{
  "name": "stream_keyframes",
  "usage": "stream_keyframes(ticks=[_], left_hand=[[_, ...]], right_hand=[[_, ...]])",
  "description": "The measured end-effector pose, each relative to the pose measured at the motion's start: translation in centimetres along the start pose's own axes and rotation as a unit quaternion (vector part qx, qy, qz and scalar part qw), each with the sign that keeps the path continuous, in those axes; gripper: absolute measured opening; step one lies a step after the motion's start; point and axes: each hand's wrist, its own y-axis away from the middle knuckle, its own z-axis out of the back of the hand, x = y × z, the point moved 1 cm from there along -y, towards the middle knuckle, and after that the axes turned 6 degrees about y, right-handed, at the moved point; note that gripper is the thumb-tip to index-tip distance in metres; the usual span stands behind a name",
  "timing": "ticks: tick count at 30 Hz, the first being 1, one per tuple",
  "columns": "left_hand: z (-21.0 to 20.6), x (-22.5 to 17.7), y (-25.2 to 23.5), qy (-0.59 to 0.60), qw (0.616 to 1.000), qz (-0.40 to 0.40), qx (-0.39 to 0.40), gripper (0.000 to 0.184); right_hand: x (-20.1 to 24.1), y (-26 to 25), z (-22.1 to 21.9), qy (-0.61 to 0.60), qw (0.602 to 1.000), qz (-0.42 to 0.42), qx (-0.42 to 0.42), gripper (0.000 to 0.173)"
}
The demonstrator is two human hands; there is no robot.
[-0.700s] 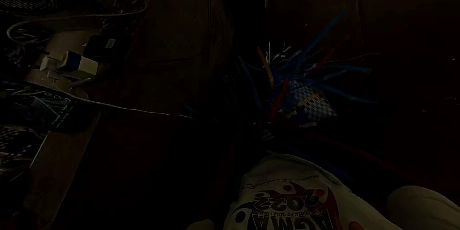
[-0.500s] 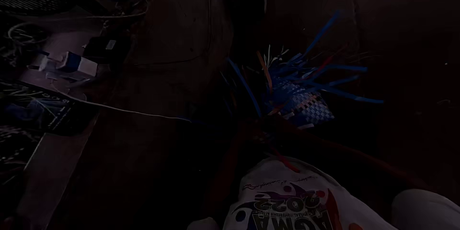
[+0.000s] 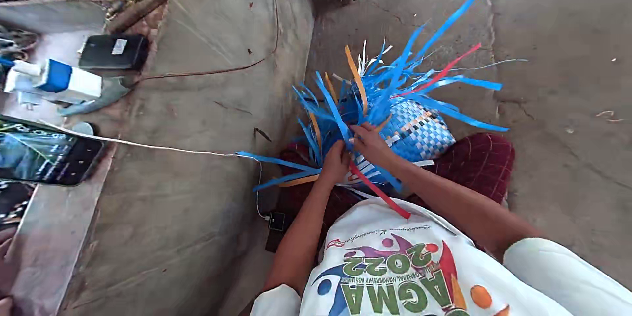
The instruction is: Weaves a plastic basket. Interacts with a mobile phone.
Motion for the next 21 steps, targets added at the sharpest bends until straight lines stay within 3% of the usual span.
stream_keyframes(ticks=[4, 7, 8, 9, 11, 12, 14, 17, 21], left_hand=[[-0.9, 0.0, -0.8, 0.15, 0.984, 0.088, -0.026, 0.029], [-1.2, -0.3, -1.8, 0.152, 0.976, 0.158, -0.019, 0.039], [-1.1, -0.1, -2.1, 0.139, 0.976, 0.168, -0.01, 0.041], [-1.1, 0.1, -2.4, 0.122, 0.978, 0.169, -0.004, 0.039], [-1.0, 0.4, -2.9, 0.098, 0.982, 0.162, 0.004, 0.034], [-0.9, 0.4, -2.9, 0.096, 0.984, 0.153, 0.007, 0.032], [-0.7, 0.4, -2.5, 0.12, 0.987, 0.103, 0.024, 0.029], [-1.1, 0.0, -0.6, 0.171, 0.98, -0.017, 0.101, 0.02], [-2.4, 0.5, 1.8, 0.163, 0.966, -0.13, 0.154, 0.021]], right_hand=[[-2.7, 2.8, -0.5, -0.018, 0.999, 0.038, -0.009, 0.026], [-5.3, 4.4, -1.9, -0.029, 0.985, 0.143, -0.092, 0.021], [-5.6, 4.8, -1.8, -0.035, 0.984, 0.137, -0.112, 0.024], [-5.3, 5.2, -1.1, -0.041, 0.991, 0.087, -0.094, 0.027], [-3.8, 5.8, 0.6, -0.103, 0.991, -0.086, 0.028, 0.035], [-3.0, 5.8, 1.1, -0.156, 0.972, -0.157, 0.082, 0.034], [-1.2, 5.7, 1.7, -0.255, 0.935, -0.208, 0.134, 0.032], [2.9, 4.6, 2.8, -0.318, 0.933, -0.149, 0.083, 0.038], [5.6, 3.3, 3.5, -0.327, 0.945, 0.014, 0.022, 0.044]])
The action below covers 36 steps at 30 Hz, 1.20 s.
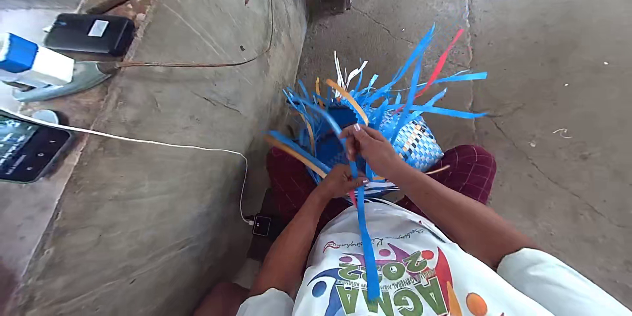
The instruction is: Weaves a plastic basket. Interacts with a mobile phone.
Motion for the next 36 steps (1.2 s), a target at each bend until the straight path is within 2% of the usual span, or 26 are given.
stream_keyframes(ticks=[3, 5, 7, 10, 13, 15, 17, 19, 20, 22, 24, 26, 27, 28, 29, 30, 31, 32, 33, 34, 35, 36], left_hand=[[1.3, 0.6, 0.7, -0.017, 0.998, 0.005, -0.056, 0.024], [2.6, 0.9, 0.3, -0.043, 0.995, 0.031, -0.079, 0.025], [3.3, 0.9, -0.3, -0.072, 0.993, 0.058, -0.072, 0.028], [3.3, 0.8, -1.0, -0.077, 0.995, 0.043, -0.044, 0.026], [3.0, 0.4, -1.1, -0.072, 0.996, 0.045, -0.019, 0.026], [3.0, 0.3, -1.1, -0.061, 0.994, 0.087, -0.036, 0.028], [3.3, 0.3, -1.5, -0.035, 0.981, 0.174, -0.084, 0.034], [3.5, 0.6, -2.1, -0.033, 0.968, 0.215, -0.122, 0.037], [3.5, 0.5, -2.1, -0.054, 0.968, 0.206, -0.134, 0.035], [3.2, 0.0, -1.2, -0.112, 0.97, 0.121, -0.179, 0.032], [3.4, -0.3, 0.7, -0.189, 0.952, 0.006, -0.241, 0.045], [3.6, -0.7, 3.2, -0.211, 0.934, -0.035, -0.288, 0.036], [3.5, -1.2, 4.6, -0.165, 0.944, -0.009, -0.284, 0.032], [3.4, -2.1, 5.9, -0.075, 0.964, 0.049, -0.25, 0.044], [3.2, -2.8, 7.0, 0.046, 0.973, 0.085, -0.21, 0.069], [2.7, -3.1, 7.6, 0.163, 0.965, 0.077, -0.192, 0.086], [2.2, -3.4, 7.7, 0.255, 0.945, 0.04, -0.199, 0.088], [1.9, -3.9, 7.3, 0.29, 0.927, -0.016, -0.238, 0.08], [1.8, -4.0, 6.7, 0.26, 0.917, -0.07, -0.294, 0.066], [1.9, -3.8, 5.8, 0.166, 0.922, -0.105, -0.335, 0.055], [2.0, -3.4, 4.8, 0.037, 0.929, -0.102, -0.354, 0.046], [2.2, -3.1, 3.6, -0.08, 0.932, -0.063, -0.348, 0.042]], right_hand=[[-0.6, -0.6, 0.8, 0.111, 0.993, 0.013, -0.027, 0.035], [-2.3, -0.7, 2.0, 0.269, 0.962, -0.033, -0.037, 0.035], [-4.4, -0.5, 3.2, 0.372, 0.922, -0.102, -0.006, 0.039], [-6.2, -0.5, 4.1, 0.403, 0.898, -0.177, -0.005, 0.053], [-5.6, -1.5, 4.3, 0.421, 0.885, -0.195, -0.021, 0.05], [-5.3, -1.6, 3.8, 0.456, 0.878, -0.144, -0.033, 0.043], [-5.8, -1.1, 3.1, 0.502, 0.864, 0.009, -0.041, 0.031], [-7.0, -0.8, 2.3, 0.512, 0.84, 0.178, -0.024, 0.019], [-7.7, -0.7, 1.8, 0.5, 0.834, 0.234, -0.012, 0.019], [-8.6, -1.0, 1.1, 0.459, 0.846, 0.272, -0.006, 0.022], [-8.5, -1.5, 0.9, 0.435, 0.868, 0.241, -0.002, 0.022], [-8.4, -1.8, 0.8, 0.436, 0.874, 0.214, 0.007, 0.022], [-8.2, -1.9, 0.8, 0.438, 0.876, 0.2, 0.019, 0.022], [-7.8, -2.0, 0.7, 0.44, 0.879, 0.179, 0.038, 0.023], [-7.3, -2.0, 0.6, 0.441, 0.882, 0.155, 0.059, 0.024], [-6.8, -2.1, 0.5, 0.442, 0.884, 0.132, 0.078, 0.025], [-6.5, -2.2, 0.4, 0.445, 0.883, 0.115, 0.094, 0.025], [-6.4, -2.4, 0.4, 0.445, 0.883, 0.098, 0.109, 0.026], [-6.4, -2.7, 0.3, 0.445, 0.883, 0.084, 0.119, 0.026], [-6.6, -2.8, 0.2, 0.446, 0.883, 0.075, 0.127, 0.026], [-6.8, -2.9, 0.0, 0.45, 0.881, 0.075, 0.128, 0.025], [-6.9, -3.0, -0.2, 0.454, 0.879, 0.079, 0.125, 0.023]])
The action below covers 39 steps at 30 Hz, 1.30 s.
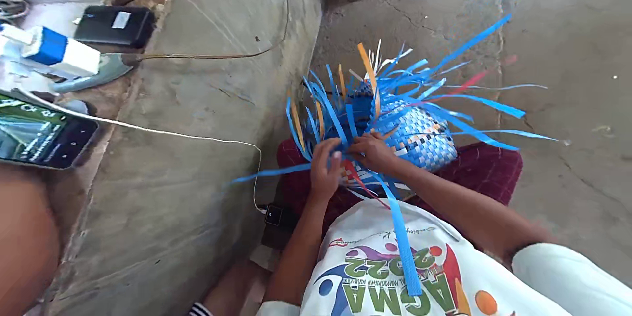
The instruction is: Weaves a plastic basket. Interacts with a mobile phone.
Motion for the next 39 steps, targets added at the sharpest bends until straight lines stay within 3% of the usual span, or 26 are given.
stream_keyframes(ticks=[2, 5, 8, 9, 11, 13, 15, 17, 21, 25, 29, 34, 37, 39], left_hand=[[-1.5, 1.0, -1.2, -0.132, 0.989, 0.052, 0.034, 0.052], [-1.9, 2.3, -2.4, -0.154, 0.973, 0.153, 0.084, 0.05], [-1.0, 3.1, -3.0, -0.152, 0.942, 0.233, 0.187, 0.039], [-0.7, 3.2, -3.0, -0.143, 0.937, 0.244, 0.206, 0.038], [-0.3, 3.7, -2.7, -0.102, 0.943, 0.24, 0.205, 0.034], [0.1, 4.2, -2.5, -0.06, 0.954, 0.223, 0.191, 0.028], [0.6, 4.6, -2.2, -0.029, 0.963, 0.196, 0.183, 0.022], [1.0, 4.6, -1.7, -0.016, 0.965, 0.175, 0.193, 0.022], [1.3, 4.4, -0.9, -0.015, 0.966, 0.124, 0.228, 0.029], [1.4, 4.5, -1.2, -0.02, 0.963, 0.077, 0.256, 0.03], [1.2, 4.5, -1.4, -0.08, 0.956, 0.088, 0.268, 0.034], [0.2, 4.5, -1.0, -0.051, 0.963, 0.067, 0.254, 0.031], [-0.3, 4.0, -0.6, -0.047, 0.973, 0.071, 0.214, 0.028], [-0.6, 3.6, -0.6, -0.055, 0.979, 0.083, 0.18, 0.027]], right_hand=[[0.1, 0.0, -0.4, 0.013, 1.0, 0.004, -0.014, 0.022], [0.5, 0.5, 0.2, -0.018, 0.999, -0.012, -0.045, 0.037], [1.2, 1.2, 1.9, -0.19, 0.971, -0.017, -0.142, 0.04], [1.4, 1.4, 2.3, -0.282, 0.948, -0.024, -0.145, 0.033], [1.6, 1.5, 2.2, -0.412, 0.905, -0.081, -0.073, 0.027], [1.0, 1.3, 0.3, -0.32, 0.932, -0.153, 0.067, 0.04], [1.4, 1.5, -0.9, -0.182, 0.948, -0.171, 0.199, 0.048], [2.5, 2.0, -0.9, -0.127, 0.953, -0.142, 0.234, 0.04], [4.4, 1.2, 2.1, -0.084, 0.988, -0.081, 0.103, 0.03], [2.4, 0.4, 1.6, -0.107, 0.992, -0.057, -0.036, 0.02], [1.6, 2.4, 2.2, -0.103, 0.986, -0.13, -0.002, 0.02], [-2.6, 2.6, 1.8, -0.034, 0.973, -0.221, 0.053, 0.029], [-3.3, 2.2, 2.4, 0.076, 0.977, -0.197, 0.032, 0.028], [-3.0, 2.2, 2.3, 0.136, 0.981, -0.128, -0.042, 0.022]])
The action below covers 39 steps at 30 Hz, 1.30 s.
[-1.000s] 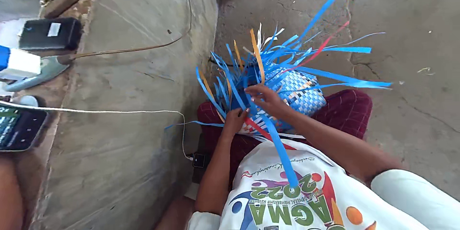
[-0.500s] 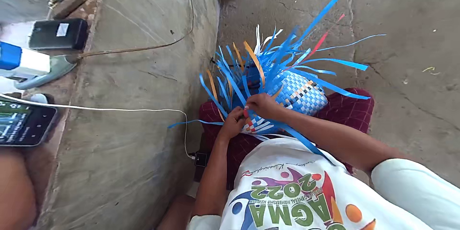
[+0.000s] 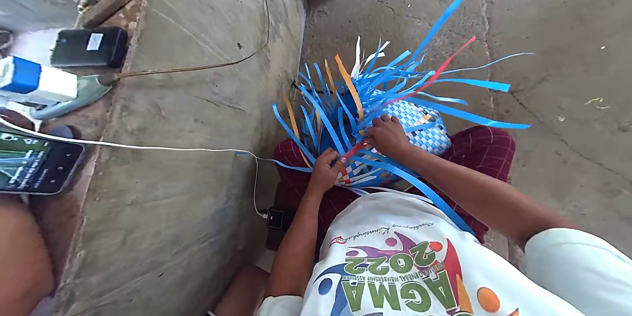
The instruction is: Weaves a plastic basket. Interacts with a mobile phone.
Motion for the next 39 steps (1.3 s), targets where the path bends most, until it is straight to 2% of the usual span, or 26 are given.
stream_keyframes(ticks=[2, 4, 6, 8, 11, 13, 15, 17, 19, 20, 23, 26, 28, 31, 33, 35, 37, 39], left_hand=[[-0.2, -0.3, -0.2, -0.026, 0.999, 0.01, -0.025, 0.029], [-0.4, -0.4, -0.3, -0.062, 0.997, 0.002, -0.035, 0.029], [-0.6, -0.3, -0.2, -0.106, 0.993, -0.028, -0.04, 0.028], [-0.5, -0.2, -0.2, -0.126, 0.99, -0.054, -0.039, 0.027], [0.5, 0.4, -0.3, -0.071, 0.997, -0.038, -0.006, 0.025], [1.2, 0.8, -0.5, -0.005, 0.999, 0.01, 0.036, 0.028], [1.1, 1.0, -0.8, 0.046, 0.998, 0.037, 0.034, 0.03], [0.5, 0.9, -1.1, 0.06, 0.997, 0.047, 0.016, 0.028], [0.1, 0.7, -1.2, 0.059, 0.997, 0.043, 0.005, 0.026], [0.1, 0.5, -1.3, 0.057, 0.998, 0.039, 0.004, 0.025], [0.2, 0.1, -1.5, 0.052, 0.997, 0.041, 0.032, 0.026], [0.7, -1.0, -1.8, -0.04, 0.995, 0.049, 0.082, 0.028], [0.6, -2.1, -2.0, -0.115, 0.986, 0.069, 0.097, 0.029], [0.1, -2.7, -2.1, -0.129, 0.985, 0.08, 0.078, 0.029], [0.0, -2.3, -2.4, -0.074, 0.991, 0.097, 0.061, 0.031], [-0.4, -1.8, -2.9, -0.019, 0.989, 0.146, 0.029, 0.027], [-1.1, -1.3, -3.6, 0.008, 0.983, 0.183, -0.014, 0.029], [-1.3, -1.6, -4.2, -0.003, 0.977, 0.213, -0.006, 0.039]], right_hand=[[0.6, 0.1, -0.4, -0.008, 0.994, 0.084, -0.068, 0.019], [1.7, -0.2, -1.0, -0.073, 0.986, 0.131, -0.068, 0.022], [2.7, -0.5, -1.2, -0.144, 0.981, 0.128, -0.036, 0.033], [3.3, -0.6, -1.3, -0.178, 0.972, 0.137, -0.073, 0.026], [3.7, 1.4, -2.2, -0.18, 0.957, 0.179, -0.138, 0.014], [2.9, 2.6, -4.3, -0.159, 0.945, 0.231, -0.169, 0.016], [1.5, 3.0, -6.1, -0.118, 0.922, 0.295, -0.221, 0.018], [0.6, 3.0, -6.9, -0.053, 0.907, 0.325, -0.262, 0.025], [0.3, 2.9, -6.8, -0.029, 0.914, 0.314, -0.257, 0.033], [0.3, 2.8, -6.6, -0.062, 0.92, 0.304, -0.242, 0.033], [1.2, 1.7, -5.1, -0.179, 0.942, 0.225, -0.174, 0.019], [2.8, 0.1, -3.7, -0.197, 0.964, 0.139, -0.114, 0.014], [3.1, -0.8, -3.3, -0.218, 0.972, 0.072, -0.059, 0.021], [3.4, -1.4, -1.7, -0.293, 0.956, -0.016, 0.025, 0.048], [3.1, -0.9, -1.3, -0.363, 0.931, -0.037, 0.018, 0.047], [2.5, 0.4, -1.9, -0.409, 0.912, -0.033, -0.012, 0.032], [1.8, 2.0, -3.2, -0.406, 0.913, 0.007, -0.044, 0.023], [1.4, 3.4, -4.4, -0.371, 0.919, 0.071, -0.11, 0.018]])
